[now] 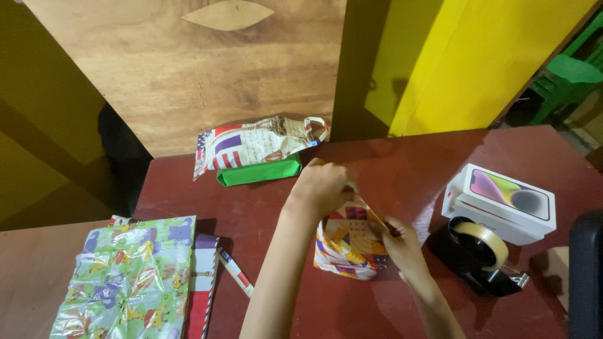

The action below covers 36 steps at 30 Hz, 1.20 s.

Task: The person wraps a small box with patterned wrapping paper, folds the edges, and secures the seams with clear tape. They repeatedly adjust the paper and apply tape to multiple sides to complete the package.

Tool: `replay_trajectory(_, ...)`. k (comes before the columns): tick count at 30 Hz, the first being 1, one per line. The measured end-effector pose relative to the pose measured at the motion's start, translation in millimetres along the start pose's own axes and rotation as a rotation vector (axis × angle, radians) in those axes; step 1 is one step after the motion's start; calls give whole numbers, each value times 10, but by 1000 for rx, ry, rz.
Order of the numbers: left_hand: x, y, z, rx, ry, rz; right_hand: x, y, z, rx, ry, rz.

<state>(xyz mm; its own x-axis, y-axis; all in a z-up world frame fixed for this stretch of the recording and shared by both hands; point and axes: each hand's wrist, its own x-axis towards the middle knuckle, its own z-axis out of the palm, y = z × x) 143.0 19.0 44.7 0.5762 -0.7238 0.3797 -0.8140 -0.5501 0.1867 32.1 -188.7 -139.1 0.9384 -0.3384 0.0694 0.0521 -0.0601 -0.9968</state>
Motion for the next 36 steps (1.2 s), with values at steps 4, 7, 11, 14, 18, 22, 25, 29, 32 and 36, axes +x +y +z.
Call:
replay_trajectory(4, -15, 164, -131, 120, -47, -51, 59, 115, -85, -59, 41, -2)
replay_trajectory(7, -211, 177, -308, -94, 154, -84, 178, 188, -216, -96, -13, 34)
replay_trajectory(11, -963, 543, -102, -513, 855, -222, 282, 431, -349, -125, -207, -8)
replay_trajectory(14, -1252, 893, 320, -675, 1029, -274, 265, 626, -187, -168, 103, -165)
replay_trajectory(18, -1300, 1217, 790, -701, 844, -445, 12, 569, 103, -1, 67, -90)
replay_trajectory(22, -1234, 1260, 957, -777, 809, -525, -262, 191, 407, -17, 46, -164)
replay_trajectory(25, -1225, 1140, 992, -785, 813, -536, -237, -145, 412, -48, -10, -92)
replay_trajectory(29, -1214, 1071, 1000, -808, 802, -484, -185, -276, 495, -36, -123, -79)
replay_trajectory(32, -1185, 1059, 1016, -839, 813, -456, -179, -222, 481, -152, -73, 122)
replay_trajectory(36, -1149, 1079, 1021, -725, 774, -459, -98, -150, 435, -73, -125, -14)
